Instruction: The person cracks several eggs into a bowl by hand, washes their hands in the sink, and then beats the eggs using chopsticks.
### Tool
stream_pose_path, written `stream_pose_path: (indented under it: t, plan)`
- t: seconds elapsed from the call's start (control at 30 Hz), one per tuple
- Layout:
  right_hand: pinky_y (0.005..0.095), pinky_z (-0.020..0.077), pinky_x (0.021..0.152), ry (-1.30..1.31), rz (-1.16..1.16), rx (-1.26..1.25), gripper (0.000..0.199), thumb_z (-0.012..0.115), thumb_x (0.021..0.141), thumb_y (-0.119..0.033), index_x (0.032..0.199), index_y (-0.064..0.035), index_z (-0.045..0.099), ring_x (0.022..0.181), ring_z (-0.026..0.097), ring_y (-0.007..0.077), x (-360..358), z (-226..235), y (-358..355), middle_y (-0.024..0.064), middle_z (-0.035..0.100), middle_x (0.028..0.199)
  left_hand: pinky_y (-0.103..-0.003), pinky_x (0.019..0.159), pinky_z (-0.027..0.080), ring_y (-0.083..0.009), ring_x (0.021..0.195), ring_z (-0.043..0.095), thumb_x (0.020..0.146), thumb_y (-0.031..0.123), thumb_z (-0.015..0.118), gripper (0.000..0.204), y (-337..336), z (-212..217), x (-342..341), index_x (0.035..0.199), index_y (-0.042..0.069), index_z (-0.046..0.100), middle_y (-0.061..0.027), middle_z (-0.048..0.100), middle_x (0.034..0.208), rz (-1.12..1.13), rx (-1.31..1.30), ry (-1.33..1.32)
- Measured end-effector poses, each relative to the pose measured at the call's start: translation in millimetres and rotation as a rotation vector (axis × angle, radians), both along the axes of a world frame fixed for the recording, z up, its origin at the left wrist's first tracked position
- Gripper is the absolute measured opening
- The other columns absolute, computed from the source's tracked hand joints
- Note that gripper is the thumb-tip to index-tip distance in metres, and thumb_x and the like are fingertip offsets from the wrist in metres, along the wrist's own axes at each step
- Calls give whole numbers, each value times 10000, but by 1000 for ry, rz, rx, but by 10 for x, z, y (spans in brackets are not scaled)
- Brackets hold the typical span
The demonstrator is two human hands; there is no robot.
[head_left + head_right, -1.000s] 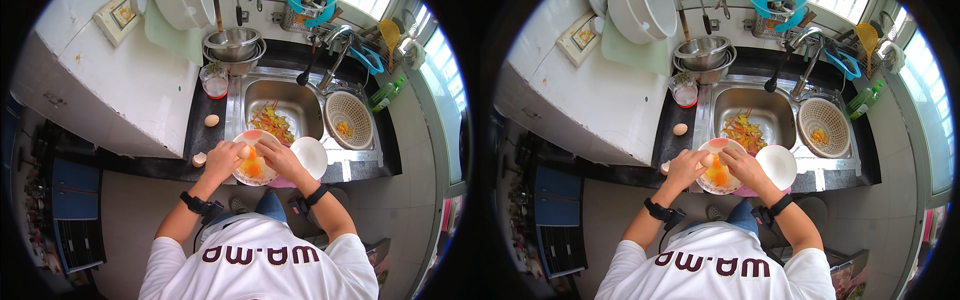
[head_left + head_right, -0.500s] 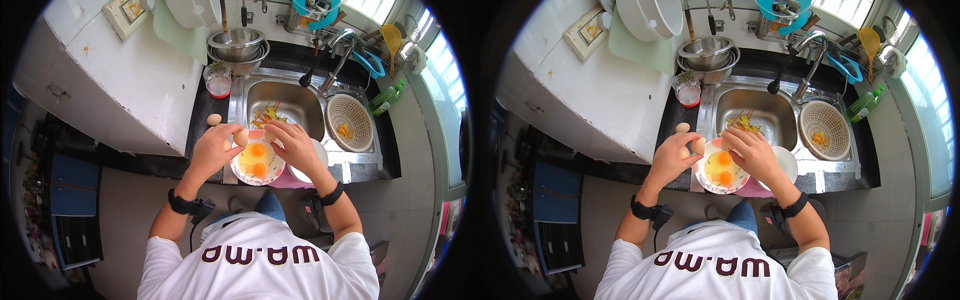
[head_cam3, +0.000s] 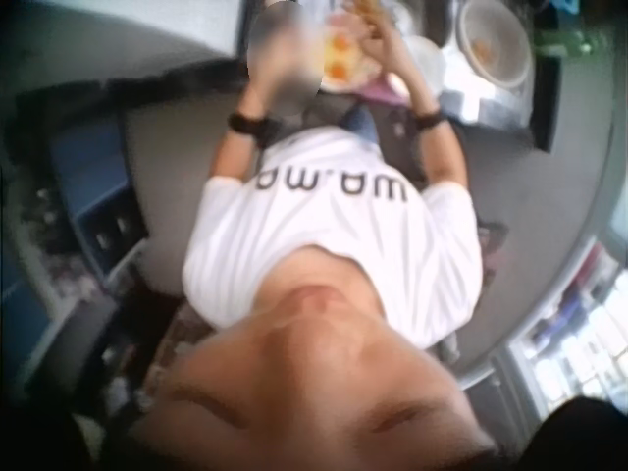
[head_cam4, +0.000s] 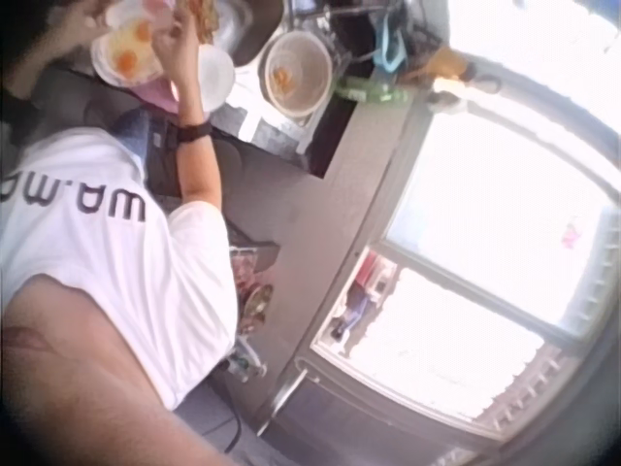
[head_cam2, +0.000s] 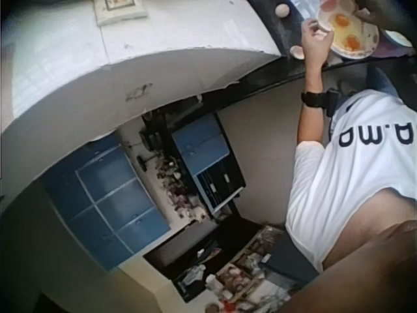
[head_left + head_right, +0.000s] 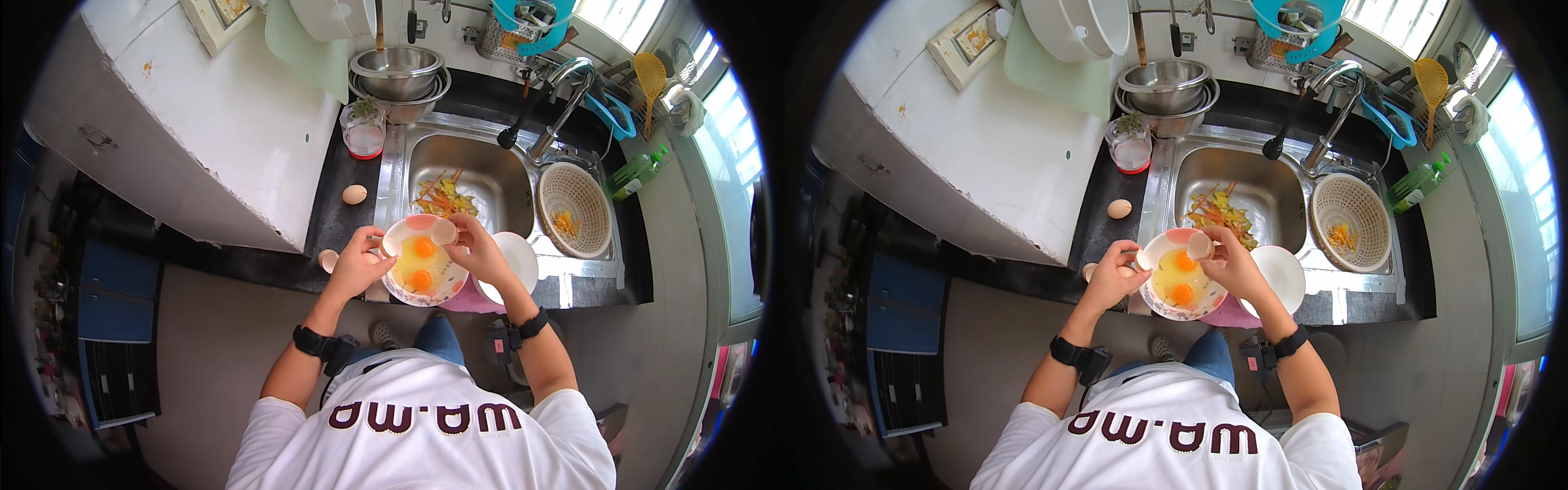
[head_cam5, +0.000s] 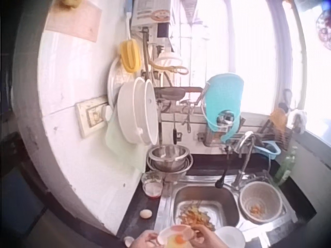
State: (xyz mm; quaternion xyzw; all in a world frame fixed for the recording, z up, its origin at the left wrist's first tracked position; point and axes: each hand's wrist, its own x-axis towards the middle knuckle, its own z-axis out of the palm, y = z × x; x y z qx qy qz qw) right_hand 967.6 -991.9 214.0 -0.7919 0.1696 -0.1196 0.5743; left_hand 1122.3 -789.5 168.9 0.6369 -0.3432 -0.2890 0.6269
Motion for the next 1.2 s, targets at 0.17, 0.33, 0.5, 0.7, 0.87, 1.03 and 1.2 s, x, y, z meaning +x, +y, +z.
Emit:
stream_pose_path:
  t: [0.17,0.33,0.5,0.7,0.87,1.03,1.2]
  plan:
    - [291,454,920,-3,48,280,541,634,822,-11,1308,-3,398,1129,563,185,42,27,-12,93,525,1226,-212,577,479,-86,783,580,804,29,698,496,107,16,16,1200,43,400,-114,626,1014,42,34,278]
    - [293,453,935,6,91,376,555,657,817,-18,1310,9,403,1124,556,177,118,-47,-72,95,537,1217,-221,506,427,-70,700,550,808,27,688,489,211,13,32,1218,36,421,-105,625,1011,86,5,318]
    - [283,465,912,64,176,235,519,668,811,-27,1273,7,433,1069,577,172,318,13,-107,95,567,1174,-318,675,502,-193,815,637,734,99,749,522,353,-250,206,1196,62,508,-107,643,992,191,144,-228]
    - [306,488,855,-22,262,-103,449,694,754,-55,1158,-25,500,970,625,214,1132,-102,-76,123,606,1088,-387,754,496,-297,880,637,729,154,717,409,234,118,248,1093,60,554,-125,648,976,343,490,-463]
    - [377,481,856,320,485,-489,511,713,683,-93,1159,-75,527,1006,615,299,1756,-558,-150,136,628,1084,-443,717,501,-334,877,626,747,186,657,311,32,133,321,1010,81,530,-125,642,948,242,911,-685]
    - [377,479,872,545,612,-716,554,678,697,-120,1227,-100,516,1036,602,324,1936,-540,-226,134,629,1112,-438,723,511,-327,894,626,748,191,664,347,-29,14,370,1050,77,539,-122,628,971,230,950,-723]
    - [496,437,890,261,459,-841,594,692,684,-203,1249,-185,510,1071,577,307,2240,-659,-131,71,628,1115,-406,753,521,-302,914,624,741,217,712,496,118,223,346,1170,54,523,-160,591,1044,336,753,-584]
